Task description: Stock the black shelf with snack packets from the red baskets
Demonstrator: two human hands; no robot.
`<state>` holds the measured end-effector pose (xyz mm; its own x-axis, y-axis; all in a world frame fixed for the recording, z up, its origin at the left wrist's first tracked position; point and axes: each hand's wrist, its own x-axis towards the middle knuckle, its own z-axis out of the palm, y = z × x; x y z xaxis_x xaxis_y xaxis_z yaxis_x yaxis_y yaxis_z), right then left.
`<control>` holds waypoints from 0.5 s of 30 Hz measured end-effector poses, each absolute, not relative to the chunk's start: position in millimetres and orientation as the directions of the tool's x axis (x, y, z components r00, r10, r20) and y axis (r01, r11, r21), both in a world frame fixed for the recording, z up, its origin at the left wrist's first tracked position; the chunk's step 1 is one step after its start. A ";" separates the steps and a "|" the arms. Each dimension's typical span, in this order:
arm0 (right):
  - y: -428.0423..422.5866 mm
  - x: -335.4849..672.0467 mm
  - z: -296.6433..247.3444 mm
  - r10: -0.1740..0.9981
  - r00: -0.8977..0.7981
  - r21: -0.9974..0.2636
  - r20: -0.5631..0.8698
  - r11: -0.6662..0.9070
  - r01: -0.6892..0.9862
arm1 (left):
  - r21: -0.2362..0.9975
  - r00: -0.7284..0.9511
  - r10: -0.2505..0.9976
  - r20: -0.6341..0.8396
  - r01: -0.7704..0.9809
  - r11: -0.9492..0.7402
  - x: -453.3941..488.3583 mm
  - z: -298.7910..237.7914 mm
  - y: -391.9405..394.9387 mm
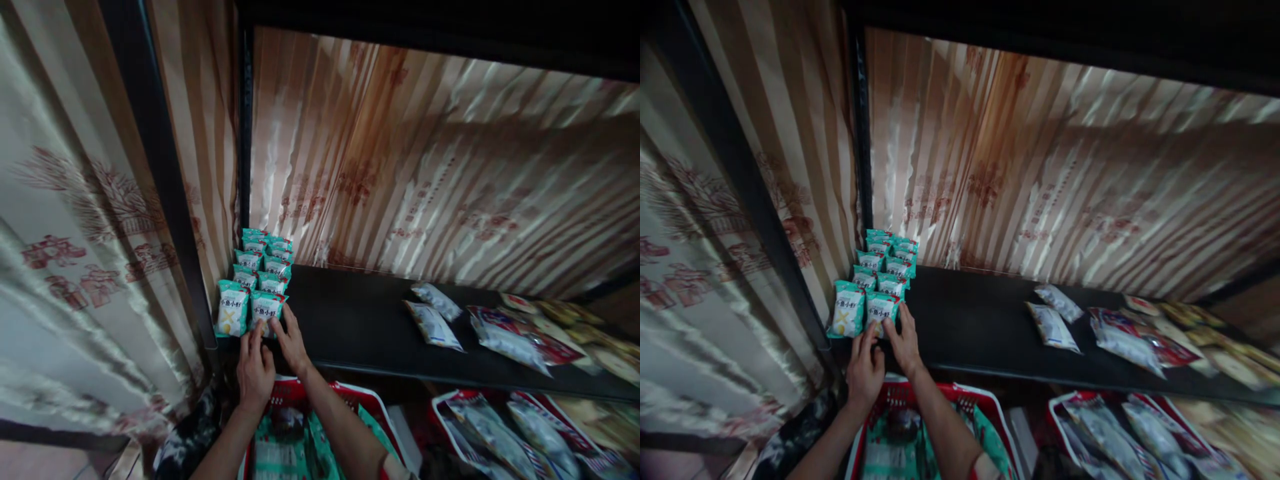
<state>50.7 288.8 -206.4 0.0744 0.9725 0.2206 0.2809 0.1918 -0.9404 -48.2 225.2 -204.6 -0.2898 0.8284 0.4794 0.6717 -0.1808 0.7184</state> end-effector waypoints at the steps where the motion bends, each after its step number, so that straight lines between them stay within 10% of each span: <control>1: 288.8 51.0 -206.9 0.975 0.061 -0.941 0.214 0.189 0.280 | 0.717 -0.287 0.827 0.484 0.671 -0.187 -48.0 -204.2 225.4; 15: 290.8 57.8 -202.6 0.984 0.009 -0.977 0.180 0.178 0.113 | 0.707 -0.279 0.804 0.525 0.669 -0.229 -48.3 -204.1 227.2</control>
